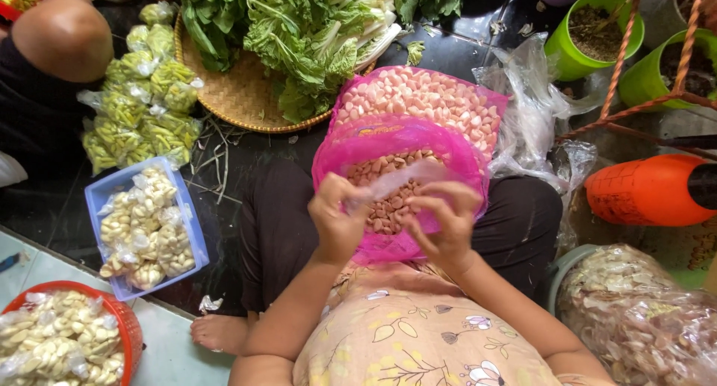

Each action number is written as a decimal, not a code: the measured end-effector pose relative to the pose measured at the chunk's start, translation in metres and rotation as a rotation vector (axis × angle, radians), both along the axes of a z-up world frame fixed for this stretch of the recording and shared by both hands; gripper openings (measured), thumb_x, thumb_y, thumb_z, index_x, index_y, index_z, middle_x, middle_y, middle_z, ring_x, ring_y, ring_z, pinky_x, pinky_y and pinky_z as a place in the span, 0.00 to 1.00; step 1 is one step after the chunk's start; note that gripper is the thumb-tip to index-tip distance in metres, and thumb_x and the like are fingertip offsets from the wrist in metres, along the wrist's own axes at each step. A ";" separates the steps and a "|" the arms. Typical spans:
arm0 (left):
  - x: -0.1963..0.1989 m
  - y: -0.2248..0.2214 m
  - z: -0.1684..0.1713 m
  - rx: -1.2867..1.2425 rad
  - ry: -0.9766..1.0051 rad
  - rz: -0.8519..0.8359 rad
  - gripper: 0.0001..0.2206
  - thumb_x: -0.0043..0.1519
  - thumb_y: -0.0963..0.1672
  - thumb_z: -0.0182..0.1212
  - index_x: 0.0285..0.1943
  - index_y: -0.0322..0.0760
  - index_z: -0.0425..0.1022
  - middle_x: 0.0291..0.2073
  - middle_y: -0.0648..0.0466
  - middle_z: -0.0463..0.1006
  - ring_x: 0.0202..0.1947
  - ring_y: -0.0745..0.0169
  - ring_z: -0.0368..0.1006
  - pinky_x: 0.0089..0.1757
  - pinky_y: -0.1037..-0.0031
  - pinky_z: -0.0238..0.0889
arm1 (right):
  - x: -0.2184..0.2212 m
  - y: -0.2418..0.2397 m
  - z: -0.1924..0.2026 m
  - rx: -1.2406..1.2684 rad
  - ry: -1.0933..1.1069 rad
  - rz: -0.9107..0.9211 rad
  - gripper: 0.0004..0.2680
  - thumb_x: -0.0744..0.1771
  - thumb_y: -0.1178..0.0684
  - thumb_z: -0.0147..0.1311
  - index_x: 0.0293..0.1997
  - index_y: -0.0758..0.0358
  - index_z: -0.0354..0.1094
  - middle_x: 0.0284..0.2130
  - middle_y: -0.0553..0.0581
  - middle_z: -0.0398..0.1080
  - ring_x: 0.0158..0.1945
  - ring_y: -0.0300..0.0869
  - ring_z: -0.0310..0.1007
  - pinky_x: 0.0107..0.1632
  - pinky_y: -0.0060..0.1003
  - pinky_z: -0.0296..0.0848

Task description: The person takes garlic cloves from a large pink plastic bag and places them into smaller clear plastic bags by hand.

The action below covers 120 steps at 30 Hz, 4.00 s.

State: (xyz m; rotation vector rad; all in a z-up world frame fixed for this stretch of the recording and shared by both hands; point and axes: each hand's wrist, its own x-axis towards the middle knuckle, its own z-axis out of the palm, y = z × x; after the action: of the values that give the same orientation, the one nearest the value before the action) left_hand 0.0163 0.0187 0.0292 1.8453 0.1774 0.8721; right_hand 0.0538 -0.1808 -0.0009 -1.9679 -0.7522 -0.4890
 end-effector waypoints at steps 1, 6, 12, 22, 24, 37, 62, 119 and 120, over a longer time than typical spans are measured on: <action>-0.005 -0.005 -0.006 0.006 -0.001 -0.001 0.10 0.53 0.43 0.77 0.23 0.46 0.78 0.16 0.62 0.67 0.15 0.69 0.59 0.23 0.79 0.57 | -0.004 0.005 -0.010 0.006 -0.001 -0.001 0.09 0.64 0.43 0.62 0.46 0.45 0.78 0.47 0.50 0.71 0.56 0.46 0.66 0.65 0.46 0.57; -0.023 -0.032 0.005 0.074 0.248 -0.534 0.17 0.50 0.38 0.68 0.48 0.36 0.71 0.37 0.46 0.72 0.36 0.43 0.74 0.38 0.59 0.69 | -0.004 0.019 -0.020 0.469 0.739 0.256 0.08 0.64 0.60 0.64 0.46 0.64 0.74 0.33 0.53 0.73 0.35 0.36 0.70 0.44 0.34 0.71; -0.027 -0.029 -0.047 -0.562 0.211 -0.522 0.03 0.61 0.36 0.64 0.37 0.33 0.74 0.38 0.50 0.73 0.32 0.63 0.77 0.37 0.74 0.73 | 0.002 0.010 -0.003 0.220 0.613 0.220 0.04 0.61 0.62 0.65 0.34 0.59 0.81 0.25 0.52 0.77 0.28 0.39 0.76 0.36 0.33 0.74; -0.017 -0.018 -0.066 -0.291 0.464 -0.552 0.15 0.51 0.32 0.59 0.44 0.35 0.70 0.29 0.44 0.79 0.27 0.52 0.80 0.32 0.65 0.72 | -0.007 0.016 -0.050 0.654 1.277 0.204 0.11 0.62 0.64 0.47 0.46 0.61 0.67 0.26 0.55 0.73 0.26 0.31 0.65 0.25 0.19 0.58; -0.010 -0.007 -0.107 -0.246 0.412 -0.345 0.13 0.51 0.32 0.59 0.40 0.39 0.77 0.32 0.51 0.75 0.38 0.54 0.74 0.44 0.67 0.66 | -0.006 0.022 -0.034 0.593 1.246 0.388 0.16 0.60 0.64 0.62 0.52 0.66 0.65 0.39 0.55 0.69 0.38 0.36 0.70 0.38 0.27 0.70; -0.010 -0.022 -0.135 -0.366 0.535 -0.422 0.17 0.52 0.31 0.52 0.45 0.38 0.74 0.33 0.48 0.78 0.34 0.55 0.77 0.31 0.69 0.76 | 0.003 0.015 -0.113 0.752 1.318 0.279 0.08 0.65 0.61 0.57 0.37 0.52 0.59 0.27 0.47 0.73 0.25 0.33 0.72 0.23 0.21 0.60; -0.001 -0.018 -0.184 -0.403 0.522 -0.341 0.13 0.57 0.36 0.57 0.48 0.42 0.70 0.36 0.48 0.79 0.38 0.52 0.77 0.38 0.67 0.72 | 0.014 0.021 -0.119 0.552 1.262 0.127 0.09 0.64 0.61 0.60 0.47 0.59 0.68 0.27 0.55 0.75 0.26 0.37 0.74 0.29 0.30 0.74; -0.005 0.011 -0.105 0.503 0.689 -0.323 0.13 0.55 0.46 0.67 0.47 0.43 0.77 0.49 0.49 0.61 0.51 0.38 0.70 0.43 0.56 0.75 | 0.077 -0.007 -0.130 -0.737 0.459 0.218 0.07 0.65 0.46 0.61 0.44 0.48 0.75 0.37 0.52 0.77 0.47 0.50 0.76 0.53 0.46 0.71; -0.005 0.009 -0.104 0.485 0.704 -0.316 0.14 0.54 0.46 0.69 0.47 0.42 0.78 0.48 0.48 0.61 0.50 0.36 0.70 0.42 0.54 0.75 | 0.074 -0.004 -0.115 -0.869 0.528 0.215 0.10 0.64 0.43 0.61 0.46 0.49 0.75 0.40 0.56 0.77 0.50 0.54 0.75 0.55 0.50 0.71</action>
State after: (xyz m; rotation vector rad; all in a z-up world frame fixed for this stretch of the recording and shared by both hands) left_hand 0.0114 0.0277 -0.0743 2.4944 0.1065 0.0079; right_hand 0.1277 -0.1847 -0.1158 -2.5854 -0.8888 0.5821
